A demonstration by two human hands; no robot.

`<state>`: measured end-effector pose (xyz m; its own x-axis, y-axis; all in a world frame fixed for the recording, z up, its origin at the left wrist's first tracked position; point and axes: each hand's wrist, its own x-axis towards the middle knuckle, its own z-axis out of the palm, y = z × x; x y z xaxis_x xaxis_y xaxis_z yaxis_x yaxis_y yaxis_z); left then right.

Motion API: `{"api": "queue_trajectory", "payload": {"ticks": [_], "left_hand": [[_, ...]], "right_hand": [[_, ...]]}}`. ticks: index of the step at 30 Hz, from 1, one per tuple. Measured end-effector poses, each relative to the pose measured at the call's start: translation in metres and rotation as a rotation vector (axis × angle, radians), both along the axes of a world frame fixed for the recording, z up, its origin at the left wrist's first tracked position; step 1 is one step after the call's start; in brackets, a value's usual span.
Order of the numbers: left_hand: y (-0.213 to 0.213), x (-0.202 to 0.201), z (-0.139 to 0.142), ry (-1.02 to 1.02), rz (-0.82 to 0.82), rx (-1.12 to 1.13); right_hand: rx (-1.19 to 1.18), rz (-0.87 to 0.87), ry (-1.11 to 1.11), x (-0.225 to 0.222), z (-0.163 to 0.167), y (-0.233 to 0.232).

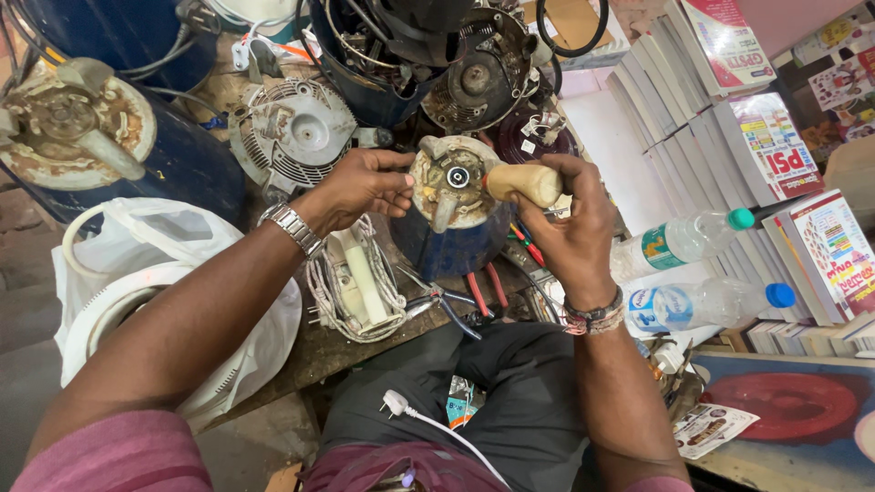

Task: The person disassembles a blue electric motor housing, removes the internal rotor assembly, and uses a screwdriver to adjust components on the rotor. They then reassemble the motor and test it by plugging in a power cord, observing a blue LED ring light up.

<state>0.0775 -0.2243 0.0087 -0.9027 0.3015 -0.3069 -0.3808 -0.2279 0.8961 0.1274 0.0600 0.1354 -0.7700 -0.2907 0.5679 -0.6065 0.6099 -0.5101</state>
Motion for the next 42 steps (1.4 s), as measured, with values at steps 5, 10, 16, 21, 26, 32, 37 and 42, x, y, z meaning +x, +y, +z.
{"api": "queue_trajectory", "payload": {"ticks": [5,10,16,21,26,32,37,42], "left_hand": [[0.0,0.0,0.0,0.001,-0.001,-0.005],[0.0,0.0,0.001,0.007,-0.004,-0.011],[-0.001,0.0,0.001,0.003,-0.002,-0.005],[-0.001,0.001,0.0,0.0,0.002,-0.002],[0.001,-0.002,-0.004,-0.001,-0.003,-0.008],[-0.002,-0.003,-0.007,0.006,-0.026,-0.02],[-0.005,-0.003,-0.005,0.015,-0.03,-0.027],[-0.006,-0.003,-0.002,-0.006,-0.025,-0.06]], "right_hand": [[0.015,0.017,0.024,0.0,0.001,0.001],[0.008,0.008,0.006,0.001,0.002,-0.001],[0.022,0.003,0.016,0.001,0.006,-0.002],[-0.021,0.005,-0.001,-0.003,-0.005,0.003],[-0.467,0.137,-0.164,-0.017,-0.035,0.028],[-1.214,0.046,-0.471,-0.031,-0.066,0.091],[-1.293,0.041,-0.473,-0.029,-0.076,0.106],[-0.944,-0.017,-0.311,-0.018,-0.066,0.079]]}}
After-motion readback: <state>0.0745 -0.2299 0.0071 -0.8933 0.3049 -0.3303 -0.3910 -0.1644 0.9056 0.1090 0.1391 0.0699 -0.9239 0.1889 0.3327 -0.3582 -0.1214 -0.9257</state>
